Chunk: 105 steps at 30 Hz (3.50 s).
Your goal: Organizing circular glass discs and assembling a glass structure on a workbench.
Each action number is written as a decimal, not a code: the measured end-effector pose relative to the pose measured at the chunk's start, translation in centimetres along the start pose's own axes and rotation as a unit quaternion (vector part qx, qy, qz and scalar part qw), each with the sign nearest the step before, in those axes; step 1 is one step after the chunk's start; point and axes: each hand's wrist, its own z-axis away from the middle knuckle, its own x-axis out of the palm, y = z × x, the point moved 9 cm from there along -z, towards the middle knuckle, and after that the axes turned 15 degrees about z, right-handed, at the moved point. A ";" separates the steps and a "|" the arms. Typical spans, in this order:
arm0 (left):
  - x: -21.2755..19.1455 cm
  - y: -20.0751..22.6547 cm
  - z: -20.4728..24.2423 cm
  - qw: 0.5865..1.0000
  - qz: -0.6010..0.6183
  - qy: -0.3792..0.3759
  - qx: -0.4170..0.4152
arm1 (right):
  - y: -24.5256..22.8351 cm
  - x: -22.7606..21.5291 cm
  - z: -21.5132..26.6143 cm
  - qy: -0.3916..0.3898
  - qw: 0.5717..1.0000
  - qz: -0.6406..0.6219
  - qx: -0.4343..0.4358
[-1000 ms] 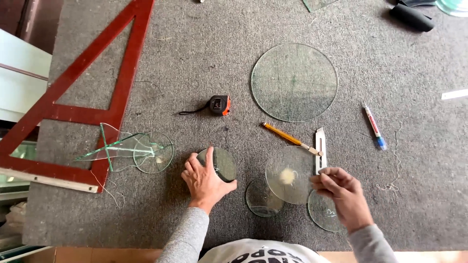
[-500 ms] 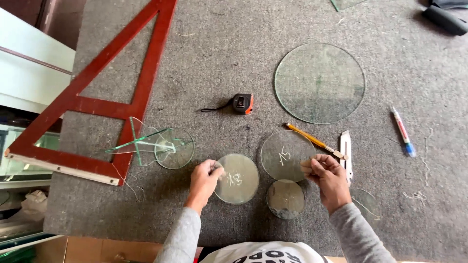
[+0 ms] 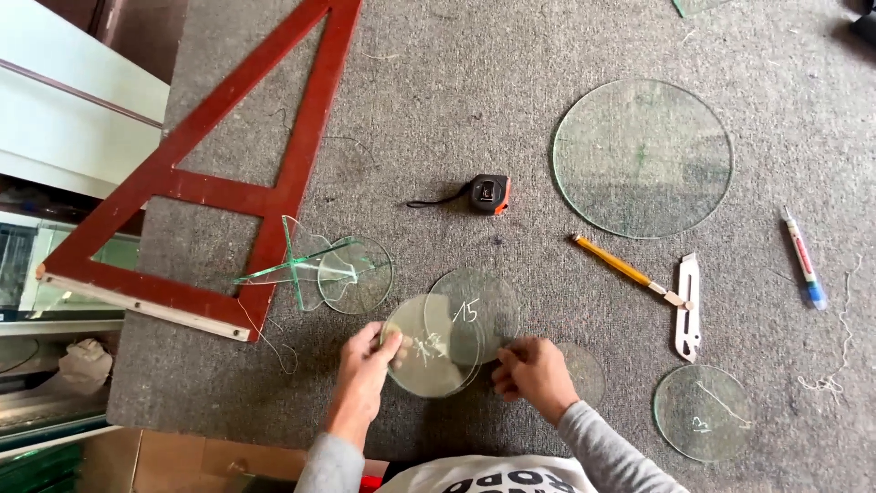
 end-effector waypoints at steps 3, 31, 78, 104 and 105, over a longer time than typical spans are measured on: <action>4.0 1.7 -0.2 0.995 -0.075 -0.058 0.028 | -1.0 -1.4 0.0 0.051 0.944 0.305 -0.112; 9.3 1.9 -1.1 0.874 -0.424 -0.029 0.237 | -2.2 -3.6 -2.3 0.161 0.975 0.013 -0.155; 6.2 -2.8 -0.9 0.756 -0.467 -0.177 0.424 | -6.0 -0.8 -1.3 0.098 0.827 0.475 -0.284; 6.2 -1.9 0.5 0.742 -0.453 -0.166 0.465 | 5.1 -20.9 6.0 0.396 0.875 0.217 -0.176; 6.4 -2.1 0.4 0.740 -0.453 -0.170 0.467 | 8.2 -23.0 6.0 0.399 0.874 0.214 -0.175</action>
